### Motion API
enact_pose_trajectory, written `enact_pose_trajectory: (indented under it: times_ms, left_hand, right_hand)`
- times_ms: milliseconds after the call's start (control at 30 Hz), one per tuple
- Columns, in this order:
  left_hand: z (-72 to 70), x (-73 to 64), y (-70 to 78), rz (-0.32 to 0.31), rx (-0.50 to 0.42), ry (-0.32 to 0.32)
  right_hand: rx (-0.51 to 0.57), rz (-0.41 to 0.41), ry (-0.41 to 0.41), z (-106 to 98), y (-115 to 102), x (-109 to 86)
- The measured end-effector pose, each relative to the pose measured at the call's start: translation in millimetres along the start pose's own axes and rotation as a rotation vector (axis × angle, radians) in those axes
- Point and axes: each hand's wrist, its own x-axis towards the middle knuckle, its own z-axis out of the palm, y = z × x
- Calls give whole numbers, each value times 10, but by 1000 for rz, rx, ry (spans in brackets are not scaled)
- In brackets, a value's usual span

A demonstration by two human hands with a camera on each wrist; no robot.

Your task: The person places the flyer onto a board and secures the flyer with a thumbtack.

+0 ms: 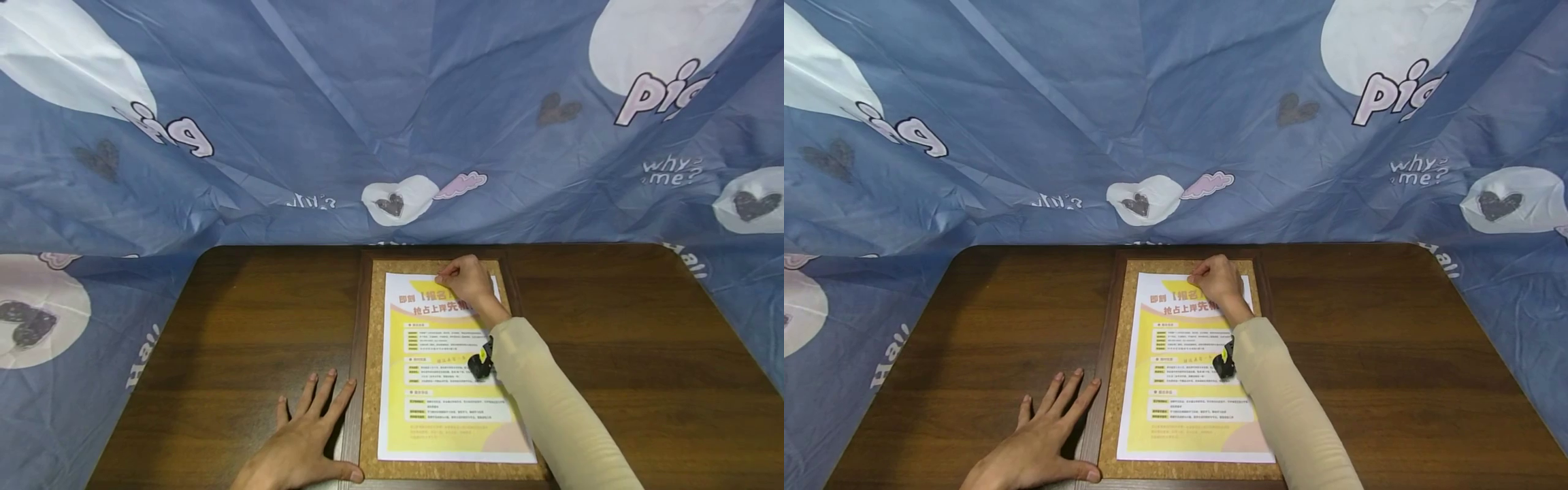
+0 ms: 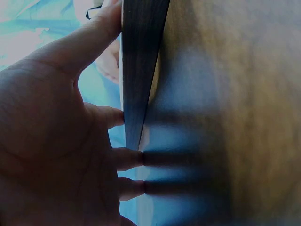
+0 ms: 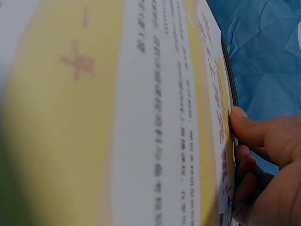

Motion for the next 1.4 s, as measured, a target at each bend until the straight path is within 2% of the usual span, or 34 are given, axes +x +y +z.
enact_pose_trajectory:
  times_ms: [267,567,1067,1400]
  left_hand:
    - [7,-2,-5,9,-18,7]
    - [2,-9,-9,7,-23,3]
    - [8,1,-19,5,-16,-3]
    - [5,6,-7,1,-17,-2]
  right_hand:
    - [-17,29,26,-6,-22,37]
    - [-52,81,12,2,-71,50]
    - [-69,82,24,-20,-88,44]
    - [-49,86,4,-21,-78,49]
